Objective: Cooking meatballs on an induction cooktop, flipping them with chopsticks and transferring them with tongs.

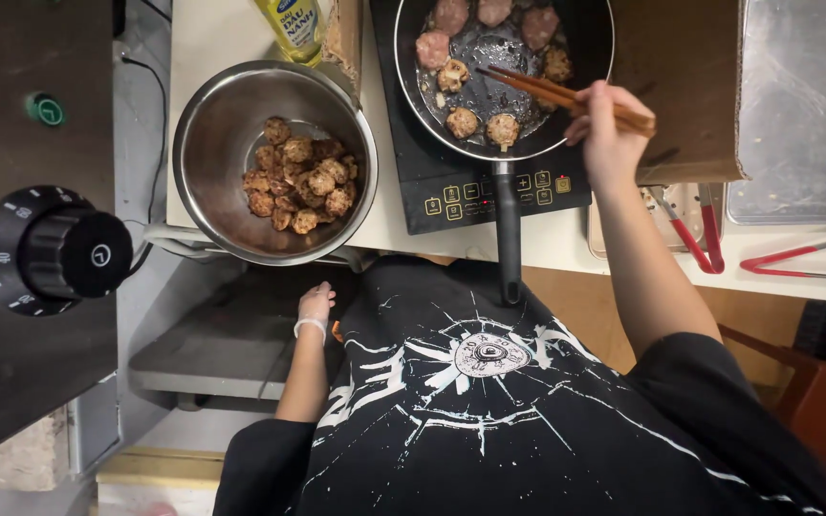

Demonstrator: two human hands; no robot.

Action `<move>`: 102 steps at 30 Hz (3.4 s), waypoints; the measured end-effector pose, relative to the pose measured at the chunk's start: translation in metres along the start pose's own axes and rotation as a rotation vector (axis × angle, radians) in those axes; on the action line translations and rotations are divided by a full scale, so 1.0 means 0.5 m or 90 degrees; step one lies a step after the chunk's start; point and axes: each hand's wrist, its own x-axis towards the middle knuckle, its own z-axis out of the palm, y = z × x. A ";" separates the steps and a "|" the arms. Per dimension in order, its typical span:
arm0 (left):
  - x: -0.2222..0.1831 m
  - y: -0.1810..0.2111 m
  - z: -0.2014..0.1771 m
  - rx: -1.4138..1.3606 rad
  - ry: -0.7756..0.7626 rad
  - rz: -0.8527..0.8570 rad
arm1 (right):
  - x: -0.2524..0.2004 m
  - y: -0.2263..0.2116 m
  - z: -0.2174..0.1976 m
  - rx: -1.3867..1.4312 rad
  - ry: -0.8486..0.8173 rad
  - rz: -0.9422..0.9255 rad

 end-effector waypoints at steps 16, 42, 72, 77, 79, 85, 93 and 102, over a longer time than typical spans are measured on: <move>-0.003 -0.063 -0.008 -0.025 -0.005 0.020 | -0.008 -0.001 0.029 -0.002 -0.054 -0.044; -0.040 -0.027 0.006 -0.001 0.001 -0.009 | 0.036 -0.016 0.056 -0.007 -0.070 -0.097; -0.030 -0.027 -0.006 0.035 -0.005 -0.017 | 0.000 -0.010 0.017 -0.076 -0.124 -0.091; -0.007 -0.044 -0.002 -0.003 -0.009 -0.002 | -0.001 0.020 0.040 -0.005 -0.130 -0.001; -0.007 -0.039 -0.001 -0.018 -0.006 0.002 | -0.008 0.017 0.043 0.009 -0.139 0.027; -0.001 -0.074 -0.007 -0.035 -0.004 -0.010 | -0.045 -0.040 0.047 0.011 -0.097 -0.018; -0.019 -0.032 -0.023 0.018 -0.015 -0.019 | -0.064 -0.126 0.112 -0.240 -0.271 -0.227; 0.008 -0.039 -0.019 -0.020 -0.017 0.010 | -0.059 -0.037 0.130 -0.202 -0.166 -0.187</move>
